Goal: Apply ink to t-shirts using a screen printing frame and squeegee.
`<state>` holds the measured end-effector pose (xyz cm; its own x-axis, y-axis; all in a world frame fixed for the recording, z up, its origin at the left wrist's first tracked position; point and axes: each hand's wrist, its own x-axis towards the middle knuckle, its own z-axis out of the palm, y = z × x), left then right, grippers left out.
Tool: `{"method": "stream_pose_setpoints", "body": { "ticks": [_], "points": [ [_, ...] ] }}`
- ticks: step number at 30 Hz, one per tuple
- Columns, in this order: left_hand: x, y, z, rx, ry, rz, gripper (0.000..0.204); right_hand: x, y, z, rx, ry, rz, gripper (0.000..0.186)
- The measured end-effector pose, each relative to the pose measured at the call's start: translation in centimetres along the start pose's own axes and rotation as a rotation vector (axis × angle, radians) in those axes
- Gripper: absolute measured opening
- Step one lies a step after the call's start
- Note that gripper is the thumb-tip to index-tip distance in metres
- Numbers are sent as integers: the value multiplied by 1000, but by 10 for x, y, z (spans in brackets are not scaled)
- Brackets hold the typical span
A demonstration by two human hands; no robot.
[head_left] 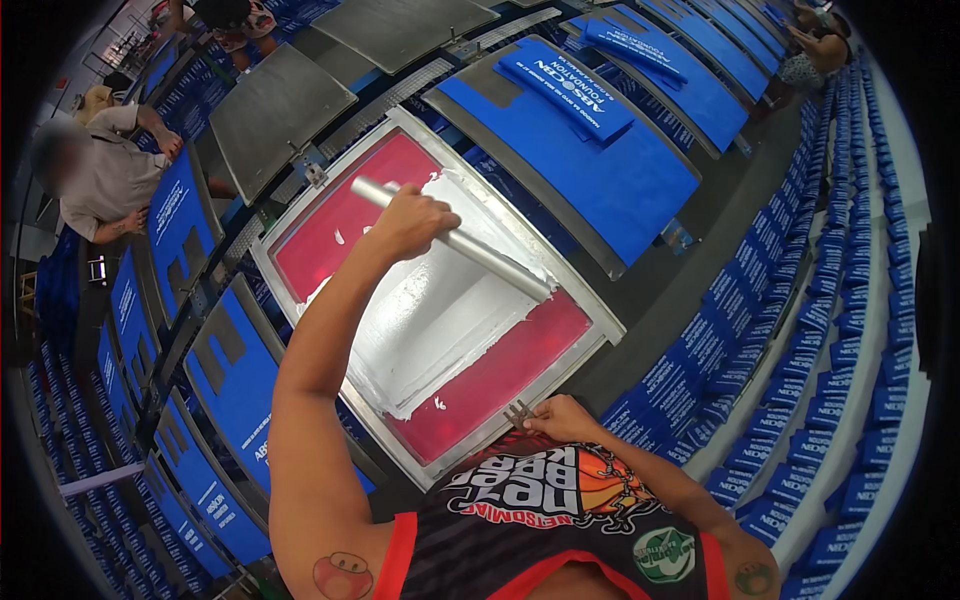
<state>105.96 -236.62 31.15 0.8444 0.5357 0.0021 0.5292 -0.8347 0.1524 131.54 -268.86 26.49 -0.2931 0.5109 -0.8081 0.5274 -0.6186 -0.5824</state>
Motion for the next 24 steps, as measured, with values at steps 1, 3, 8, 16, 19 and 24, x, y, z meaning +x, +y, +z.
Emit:
{"method": "stream_pose_setpoints", "body": {
  "ticks": [1,3,8,16,19,24],
  "points": [
    [9,-2,3,63,37,48,23,0,-1,0,-2,6,4,22],
    [17,-7,8,37,51,89,23,-1,-3,2,-2,16,5,21],
    [4,-12,14,-37,-1,128,24,-12,-26,-1,-81,45,31,21],
    [-84,0,-38,10,-370,-85,24,-4,-19,-9,-94,-26,7,20],
    [-128,15,-66,-20,-355,-333,25,-4,-27,-15,-250,-33,-19,24],
    [-176,83,-87,-171,-154,-818,21,6,-45,-23,-765,-166,-55,40]
  ]
}}
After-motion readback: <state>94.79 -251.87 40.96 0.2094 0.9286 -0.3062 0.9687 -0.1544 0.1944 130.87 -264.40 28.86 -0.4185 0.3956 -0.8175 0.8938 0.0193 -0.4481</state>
